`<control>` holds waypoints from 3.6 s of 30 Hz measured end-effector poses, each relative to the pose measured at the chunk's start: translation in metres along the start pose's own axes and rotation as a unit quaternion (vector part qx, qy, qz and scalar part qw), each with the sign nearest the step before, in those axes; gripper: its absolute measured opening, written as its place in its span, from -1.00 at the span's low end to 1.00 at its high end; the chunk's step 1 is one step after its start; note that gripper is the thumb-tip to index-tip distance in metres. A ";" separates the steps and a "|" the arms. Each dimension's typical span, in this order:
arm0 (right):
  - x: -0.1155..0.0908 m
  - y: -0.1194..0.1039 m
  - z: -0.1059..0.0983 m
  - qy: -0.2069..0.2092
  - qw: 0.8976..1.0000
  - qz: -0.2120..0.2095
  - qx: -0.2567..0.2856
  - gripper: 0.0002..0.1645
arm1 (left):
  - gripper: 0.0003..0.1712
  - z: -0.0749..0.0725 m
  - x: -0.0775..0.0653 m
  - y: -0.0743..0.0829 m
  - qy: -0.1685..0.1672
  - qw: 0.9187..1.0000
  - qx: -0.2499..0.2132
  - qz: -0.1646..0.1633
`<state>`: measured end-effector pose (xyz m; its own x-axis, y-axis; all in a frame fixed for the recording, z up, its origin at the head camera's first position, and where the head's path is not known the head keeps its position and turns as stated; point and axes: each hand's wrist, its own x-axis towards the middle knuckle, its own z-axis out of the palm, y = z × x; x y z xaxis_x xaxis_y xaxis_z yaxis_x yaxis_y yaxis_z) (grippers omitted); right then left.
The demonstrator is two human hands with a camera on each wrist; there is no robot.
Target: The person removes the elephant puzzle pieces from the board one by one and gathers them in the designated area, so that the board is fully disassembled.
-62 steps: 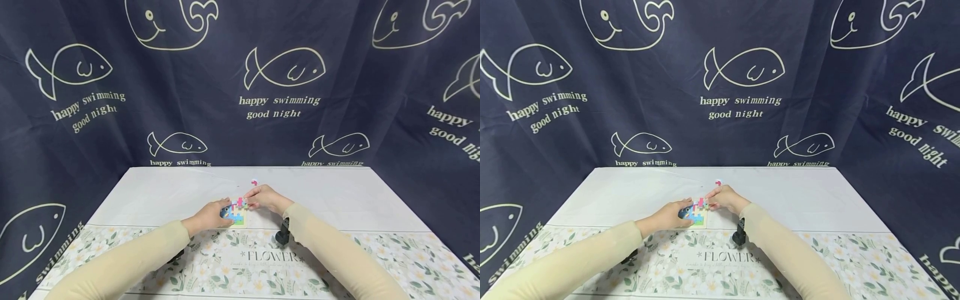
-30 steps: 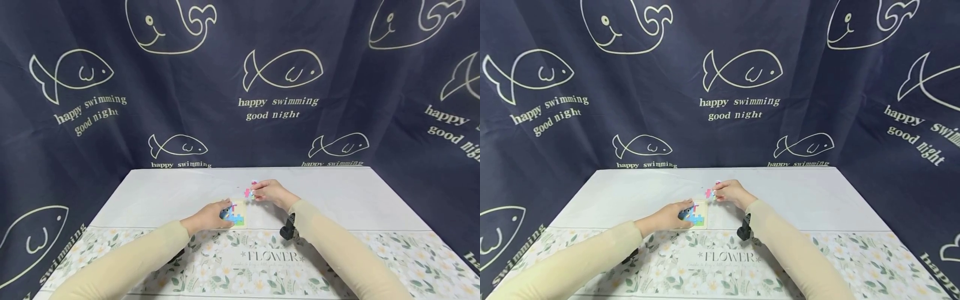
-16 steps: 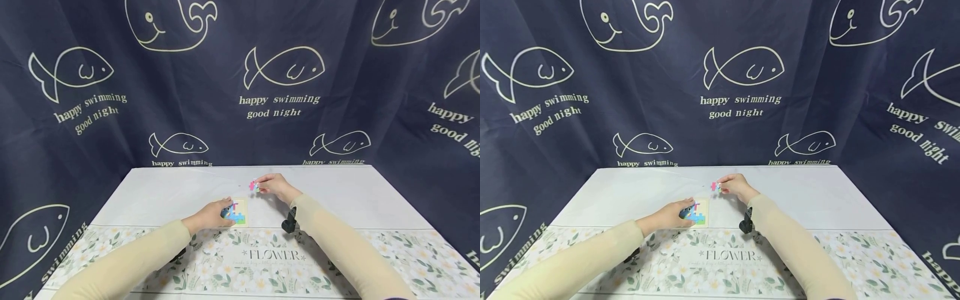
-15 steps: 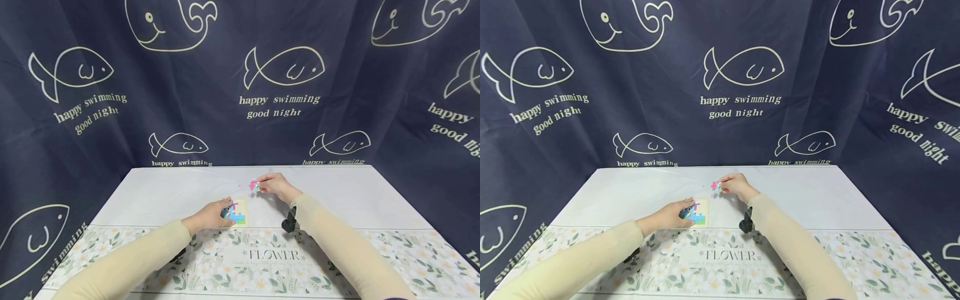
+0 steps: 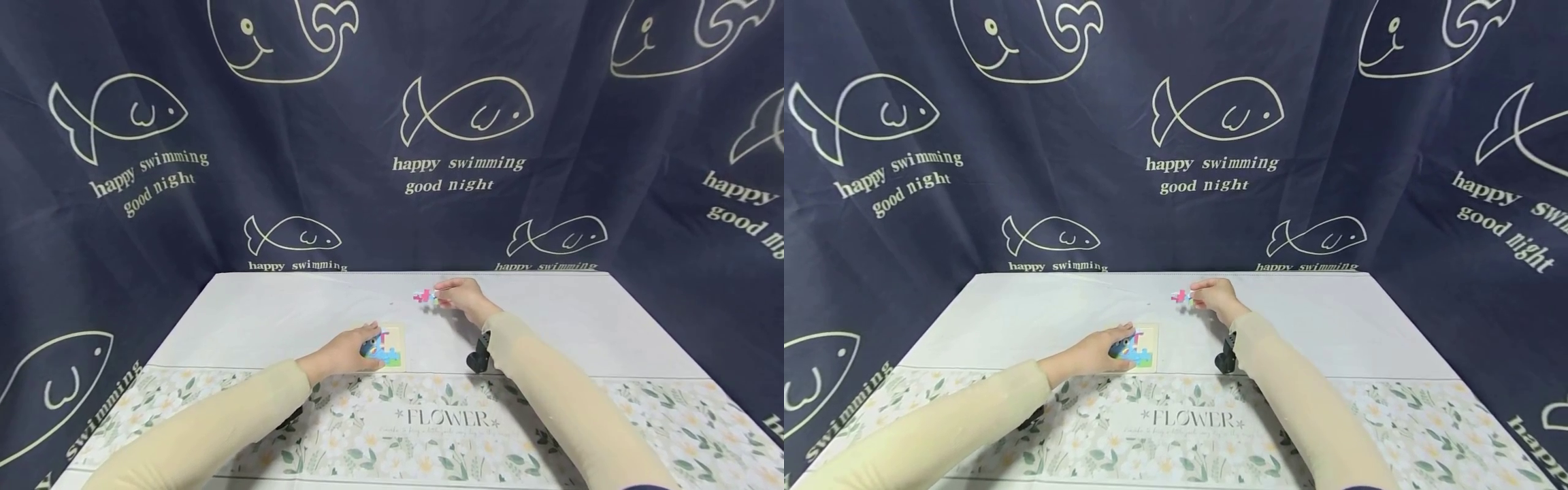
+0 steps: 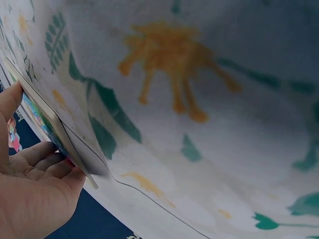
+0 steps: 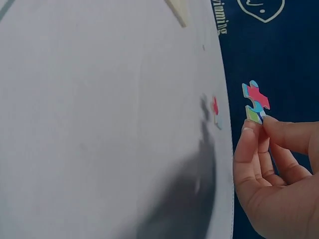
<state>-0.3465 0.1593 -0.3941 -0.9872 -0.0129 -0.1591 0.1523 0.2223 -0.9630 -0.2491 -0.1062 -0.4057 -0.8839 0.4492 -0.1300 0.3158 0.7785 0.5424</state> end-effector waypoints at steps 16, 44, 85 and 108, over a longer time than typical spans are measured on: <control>0.019 0.012 -0.013 0.088 0.996 0.017 -0.010 -0.70 | -0.10 0.001 -0.001 -0.004 0.001 1.000 0.005 0.006; 0.045 0.022 -0.021 0.086 0.994 0.040 -0.050 -0.68 | -0.09 0.000 0.002 -0.005 -0.007 1.000 0.027 0.012; 0.029 0.020 -0.020 0.058 0.997 0.053 -0.018 -0.65 | -0.17 -0.003 0.001 -0.008 -0.014 0.999 0.026 0.023; 0.014 0.022 -0.013 0.023 0.999 0.027 -0.009 -0.64 | -0.15 -0.004 0.003 -0.012 -0.008 0.999 0.028 0.029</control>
<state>-0.3579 0.1764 -0.4146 -0.9788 0.0441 -0.1999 0.2047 0.2394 -0.9491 -0.2567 -0.1157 -0.4094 -0.8578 0.5012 -0.1141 0.3856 0.7742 0.5020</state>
